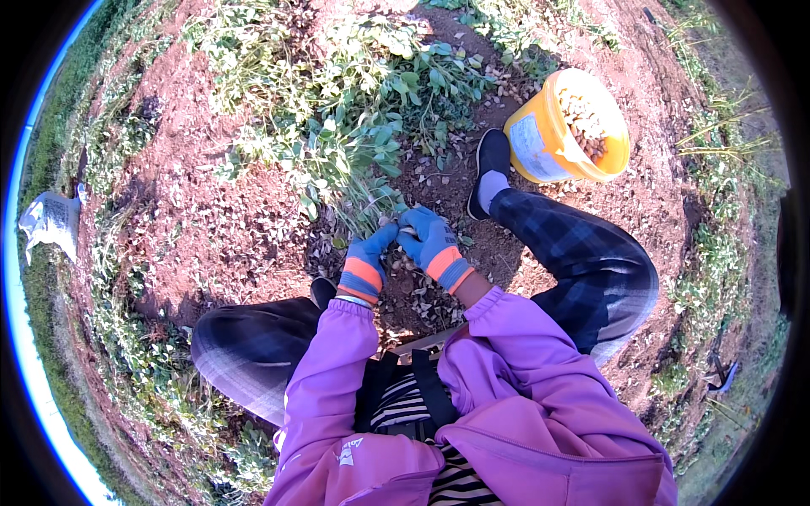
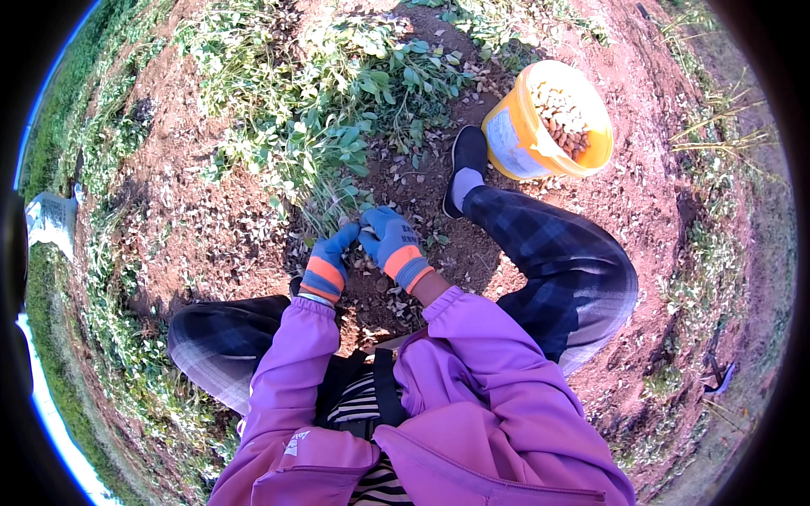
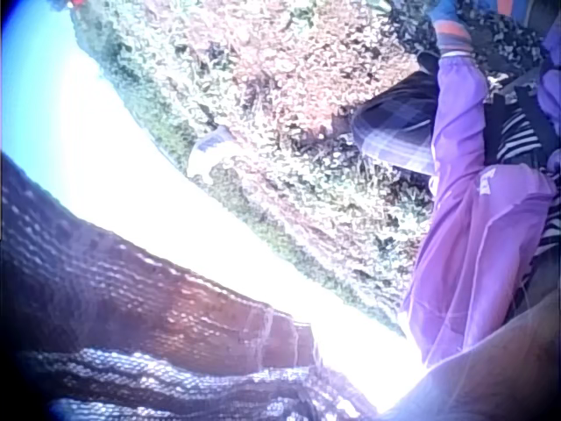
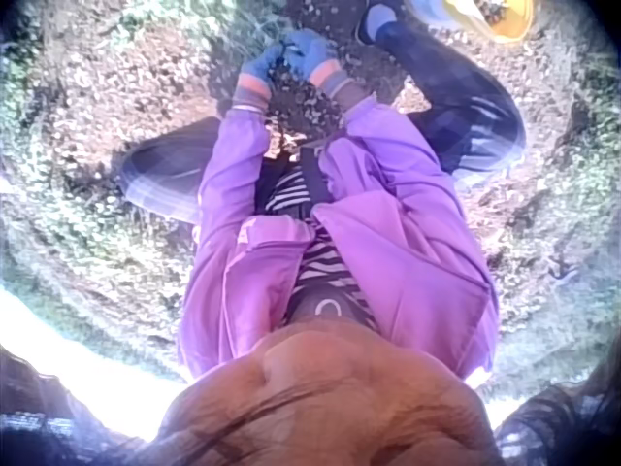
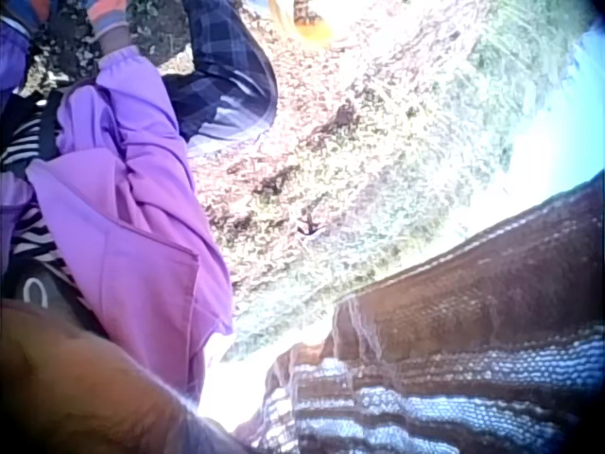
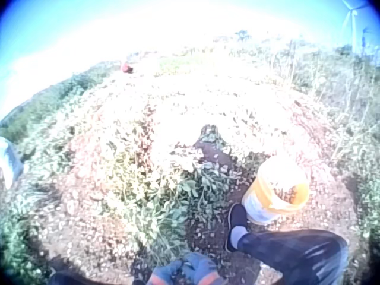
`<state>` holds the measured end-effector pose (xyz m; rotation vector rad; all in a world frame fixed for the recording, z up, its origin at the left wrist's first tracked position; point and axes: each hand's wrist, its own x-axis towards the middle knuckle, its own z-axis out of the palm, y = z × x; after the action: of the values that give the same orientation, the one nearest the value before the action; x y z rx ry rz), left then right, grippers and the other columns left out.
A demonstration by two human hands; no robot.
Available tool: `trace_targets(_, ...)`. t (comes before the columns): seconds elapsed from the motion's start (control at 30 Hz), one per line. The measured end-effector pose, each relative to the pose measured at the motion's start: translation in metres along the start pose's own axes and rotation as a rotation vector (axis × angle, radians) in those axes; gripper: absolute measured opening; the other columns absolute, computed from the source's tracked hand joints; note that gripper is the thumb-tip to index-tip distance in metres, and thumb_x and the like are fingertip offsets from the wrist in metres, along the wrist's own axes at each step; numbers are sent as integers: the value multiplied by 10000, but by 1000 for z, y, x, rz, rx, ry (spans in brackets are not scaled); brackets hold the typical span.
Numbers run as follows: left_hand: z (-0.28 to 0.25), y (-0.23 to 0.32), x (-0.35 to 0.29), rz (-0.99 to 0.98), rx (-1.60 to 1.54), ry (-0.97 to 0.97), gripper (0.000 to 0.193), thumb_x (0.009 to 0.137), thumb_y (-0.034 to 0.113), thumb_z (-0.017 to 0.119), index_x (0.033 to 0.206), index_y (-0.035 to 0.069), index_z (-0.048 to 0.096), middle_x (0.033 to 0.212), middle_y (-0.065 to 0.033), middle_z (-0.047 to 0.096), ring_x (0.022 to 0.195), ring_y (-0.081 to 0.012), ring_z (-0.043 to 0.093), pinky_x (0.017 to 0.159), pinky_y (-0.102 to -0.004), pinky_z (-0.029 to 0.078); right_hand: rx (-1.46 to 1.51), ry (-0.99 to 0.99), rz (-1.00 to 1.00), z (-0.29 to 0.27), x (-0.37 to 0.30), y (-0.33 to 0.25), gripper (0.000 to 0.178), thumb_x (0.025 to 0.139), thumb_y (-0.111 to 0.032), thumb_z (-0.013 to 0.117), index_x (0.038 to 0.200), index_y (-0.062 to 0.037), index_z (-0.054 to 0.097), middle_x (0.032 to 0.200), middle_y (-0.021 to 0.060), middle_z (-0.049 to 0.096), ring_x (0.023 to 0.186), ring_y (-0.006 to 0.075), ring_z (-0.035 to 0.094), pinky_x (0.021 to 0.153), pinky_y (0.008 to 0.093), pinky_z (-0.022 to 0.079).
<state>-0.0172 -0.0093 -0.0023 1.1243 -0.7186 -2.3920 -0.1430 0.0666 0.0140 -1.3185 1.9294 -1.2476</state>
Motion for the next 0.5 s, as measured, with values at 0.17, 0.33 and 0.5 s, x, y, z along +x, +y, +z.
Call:
trace_targets(0.17,5,7,-5,-41,-136,-41,303,778,138,591,1040,-10,557,930,-95,617,816,-193,603,723,-312,507,426,-29,299,0,1,11,200,739,-116,621,907,-14,580,760,77,574,696,147,524,623,290,429)
trace_targets(0.33,15,11,-12,91,-29,-57,289,786,132,567,1044,2,555,949,-94,610,811,-190,604,733,-304,504,798,8,526,1,3,13,233,786,-147,613,951,16,590,821,46,604,736,97,517,658,243,431)
trace_targets(0.5,24,21,-26,89,-58,-132,304,805,192,548,1047,9,545,918,-102,605,789,-210,607,649,-331,514,1075,46,752,-17,5,18,218,817,-229,581,836,-12,576,659,-2,522,574,101,481,512,241,408)
